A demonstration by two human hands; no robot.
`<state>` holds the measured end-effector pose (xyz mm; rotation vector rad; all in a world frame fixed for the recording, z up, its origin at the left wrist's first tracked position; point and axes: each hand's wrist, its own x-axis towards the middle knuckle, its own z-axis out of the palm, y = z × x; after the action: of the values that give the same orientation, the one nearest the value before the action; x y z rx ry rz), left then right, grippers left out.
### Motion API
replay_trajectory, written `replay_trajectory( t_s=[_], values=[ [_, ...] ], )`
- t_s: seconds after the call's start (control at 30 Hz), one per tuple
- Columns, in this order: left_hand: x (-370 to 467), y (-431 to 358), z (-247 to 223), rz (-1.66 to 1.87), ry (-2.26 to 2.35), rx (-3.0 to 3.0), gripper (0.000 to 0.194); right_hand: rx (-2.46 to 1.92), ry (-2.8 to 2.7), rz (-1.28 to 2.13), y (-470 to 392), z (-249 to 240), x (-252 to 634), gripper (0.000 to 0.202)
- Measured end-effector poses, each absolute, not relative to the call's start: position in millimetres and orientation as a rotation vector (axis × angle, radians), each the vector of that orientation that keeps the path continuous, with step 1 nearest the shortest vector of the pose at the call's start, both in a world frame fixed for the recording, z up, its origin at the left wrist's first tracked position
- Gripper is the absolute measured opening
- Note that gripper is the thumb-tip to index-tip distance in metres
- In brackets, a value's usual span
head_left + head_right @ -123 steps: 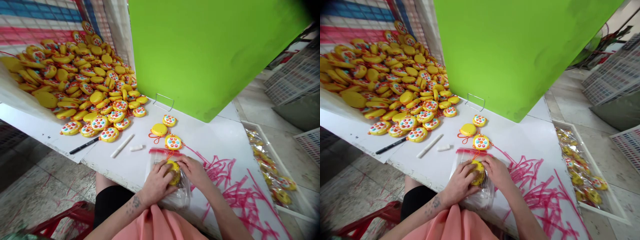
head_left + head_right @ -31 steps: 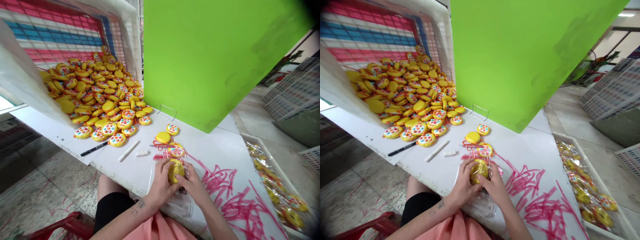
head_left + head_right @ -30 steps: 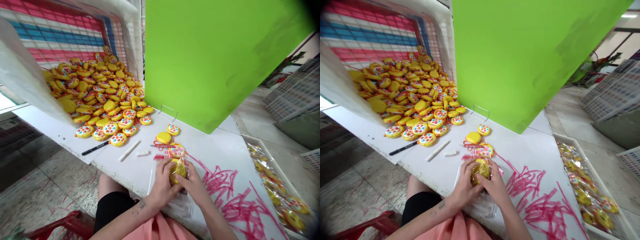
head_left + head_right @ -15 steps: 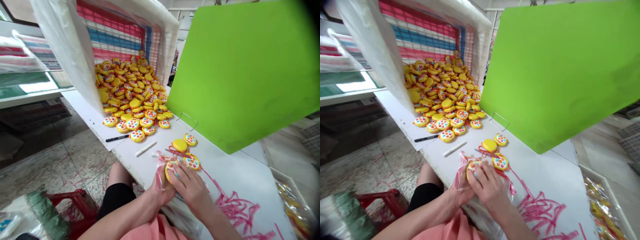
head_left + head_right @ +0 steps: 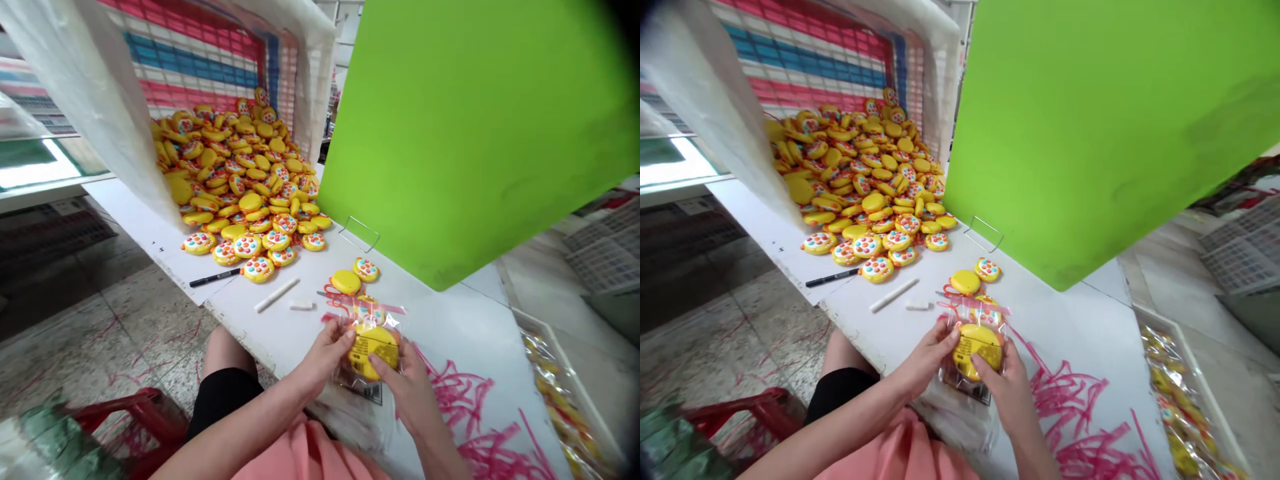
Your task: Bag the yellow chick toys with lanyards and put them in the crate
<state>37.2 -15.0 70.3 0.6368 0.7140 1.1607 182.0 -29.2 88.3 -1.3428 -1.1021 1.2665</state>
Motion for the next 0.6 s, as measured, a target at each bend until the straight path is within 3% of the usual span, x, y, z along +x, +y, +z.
replay_trajectory(
  t_s=[0.2, 0.37, 0.5, 0.6],
  values=[
    [45.9, -7.6, 51.0, 1.088, 0.821, 0.571, 0.045, -1.239, -0.926, 1.454, -33.2, 65.3, 207.6, 0.052],
    [49.1, -2.3, 42.4, 1.045, 0.903, 0.713, 0.045, -1.444, -1.103, 1.337, -25.7, 35.1, 239.2, 0.045],
    [49.9, 2.4, 25.2, 1.033, 1.091, 0.955, 0.036, -1.626, -1.451, 0.845, -16.9, 26.2, 251.2, 0.043],
    [50.4, 3.8, 16.4, 1.013, 1.193, 1.099, 0.032, -1.561, -1.738, 0.461, -9.0, 40.8, 239.8, 0.027]
  ],
)
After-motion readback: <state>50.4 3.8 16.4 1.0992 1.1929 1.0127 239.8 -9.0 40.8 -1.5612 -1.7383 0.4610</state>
